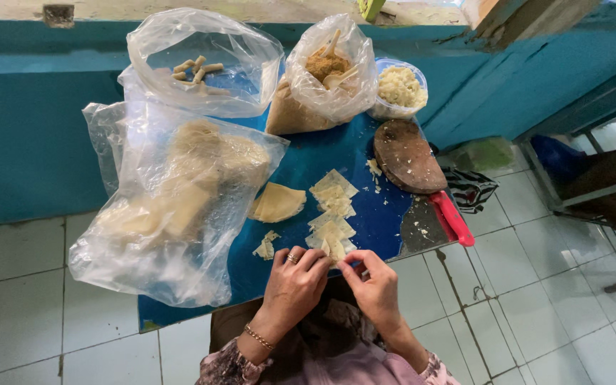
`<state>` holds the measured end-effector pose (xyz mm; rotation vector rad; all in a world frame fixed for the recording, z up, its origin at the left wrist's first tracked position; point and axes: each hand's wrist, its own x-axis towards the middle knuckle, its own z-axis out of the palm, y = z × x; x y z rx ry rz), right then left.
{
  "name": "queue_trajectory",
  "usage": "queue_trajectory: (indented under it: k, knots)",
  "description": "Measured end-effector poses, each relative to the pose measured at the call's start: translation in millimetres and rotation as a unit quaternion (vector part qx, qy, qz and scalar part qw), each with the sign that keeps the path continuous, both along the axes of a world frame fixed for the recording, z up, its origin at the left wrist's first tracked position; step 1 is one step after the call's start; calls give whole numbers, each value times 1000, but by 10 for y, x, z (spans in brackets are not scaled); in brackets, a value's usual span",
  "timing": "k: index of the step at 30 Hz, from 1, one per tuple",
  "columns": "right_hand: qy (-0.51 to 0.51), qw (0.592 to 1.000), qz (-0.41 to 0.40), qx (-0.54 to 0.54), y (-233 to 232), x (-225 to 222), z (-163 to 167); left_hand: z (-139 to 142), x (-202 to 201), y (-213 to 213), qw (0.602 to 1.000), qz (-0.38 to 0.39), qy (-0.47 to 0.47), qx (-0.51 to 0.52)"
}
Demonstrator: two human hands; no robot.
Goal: The person sits at a small blue table and folds square dough wrappers around a filling by hand, pinching the edges closed one piece at a time. They occasionally reach into a plastic bag of filling, then set the finished folded pieces on the table with the others.
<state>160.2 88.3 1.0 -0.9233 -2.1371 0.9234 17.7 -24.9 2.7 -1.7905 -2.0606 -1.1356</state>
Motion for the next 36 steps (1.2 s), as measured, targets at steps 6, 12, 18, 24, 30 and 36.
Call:
queue_trajectory:
  k: [6, 12, 18, 24, 30, 36]
  knots:
    - [-26, 992, 58, 112, -95, -22, 162, -47, -44, 30, 997, -25, -71, -18]
    - [-58, 953, 167, 245, 37, -50, 245, -16, -107, 74, 988, -61, -138, -46]
    - [-29, 956, 192, 219, 236, -117, 107, 45, -158, 68, 975, -96, -197, -33]
    - [-64, 983, 170, -17, 428, -223, 45, -22, -149, 233, 979, -42, -201, -13]
    - [-22, 963, 131, 236, 175, -183, 122, -50, -193, 326, 963, 1, -263, -62]
    - [-86, 926, 137, 341, 85, -139, 225, -80, -222, 383, 956, 6, -291, -20]
